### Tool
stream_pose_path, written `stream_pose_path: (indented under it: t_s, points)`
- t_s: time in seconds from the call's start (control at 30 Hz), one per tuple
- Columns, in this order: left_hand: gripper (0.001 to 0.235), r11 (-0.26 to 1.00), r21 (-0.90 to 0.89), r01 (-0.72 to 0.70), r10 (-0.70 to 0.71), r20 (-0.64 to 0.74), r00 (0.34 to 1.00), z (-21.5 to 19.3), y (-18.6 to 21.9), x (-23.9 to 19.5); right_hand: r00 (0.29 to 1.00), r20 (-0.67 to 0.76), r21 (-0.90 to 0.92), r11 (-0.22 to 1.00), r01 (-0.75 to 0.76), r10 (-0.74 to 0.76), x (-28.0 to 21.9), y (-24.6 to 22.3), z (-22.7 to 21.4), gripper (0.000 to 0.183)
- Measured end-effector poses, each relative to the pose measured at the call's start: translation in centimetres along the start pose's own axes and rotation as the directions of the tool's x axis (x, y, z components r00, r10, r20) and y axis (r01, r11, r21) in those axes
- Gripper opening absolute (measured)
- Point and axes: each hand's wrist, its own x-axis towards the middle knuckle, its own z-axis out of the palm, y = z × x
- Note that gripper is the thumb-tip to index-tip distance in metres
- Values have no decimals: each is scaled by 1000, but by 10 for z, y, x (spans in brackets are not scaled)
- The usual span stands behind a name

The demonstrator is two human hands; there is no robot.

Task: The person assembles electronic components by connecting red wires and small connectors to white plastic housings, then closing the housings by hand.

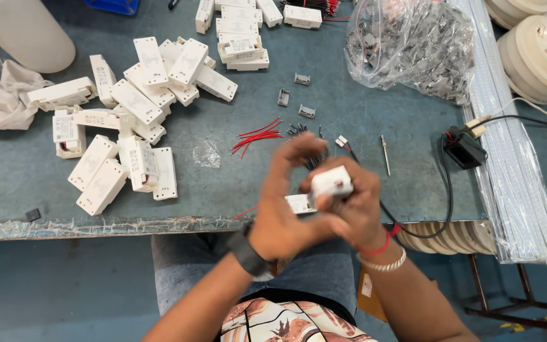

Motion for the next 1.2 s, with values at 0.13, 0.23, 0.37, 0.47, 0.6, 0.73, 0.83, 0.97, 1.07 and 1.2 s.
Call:
stream_pose_path:
  t_s: [0.13,0.23,0.37,0.47,0.6,0.73,0.83,0.97,1.07,1.2]
  points:
    - [103,999,-28,-34,32,-94,995,25,7,-9,992,86,82,991,-101,94,-8,-33,17,60]
    - [98,988,106,-114,128,-136,982,26,18,-12,983,134,152,977,-149,128,-10,-49,18,69]
    - [85,896,401,-191,237,-68,969,30,32,-11,991,1,-97,986,135,-136,-15,-51,26,64]
    - [71,889,408,-208,272,-105,957,42,34,-8,996,-80,52,998,29,-25,-24,-56,26,63]
    - [60,912,352,-211,275,-143,951,47,40,-9,997,-59,-27,998,48,-49,-25,-57,24,60]
    - [63,904,392,-172,247,-149,958,43,43,-14,1000,-23,-53,999,10,-11,-26,-45,23,66]
    - [60,874,442,-203,288,-135,948,45,38,-15,996,-94,-15,1000,11,-12,-32,-37,25,63]
    - [51,875,444,-192,279,-141,950,48,27,-14,990,-141,-13,1000,-10,8,-28,-38,23,64]
    - [50,889,434,-148,241,-166,956,48,25,-15,990,-111,65,994,-84,91,-22,-37,27,65]
    - [52,869,470,-158,267,-176,948,47,22,-15,992,-96,60,996,-70,76,-17,-29,28,65]
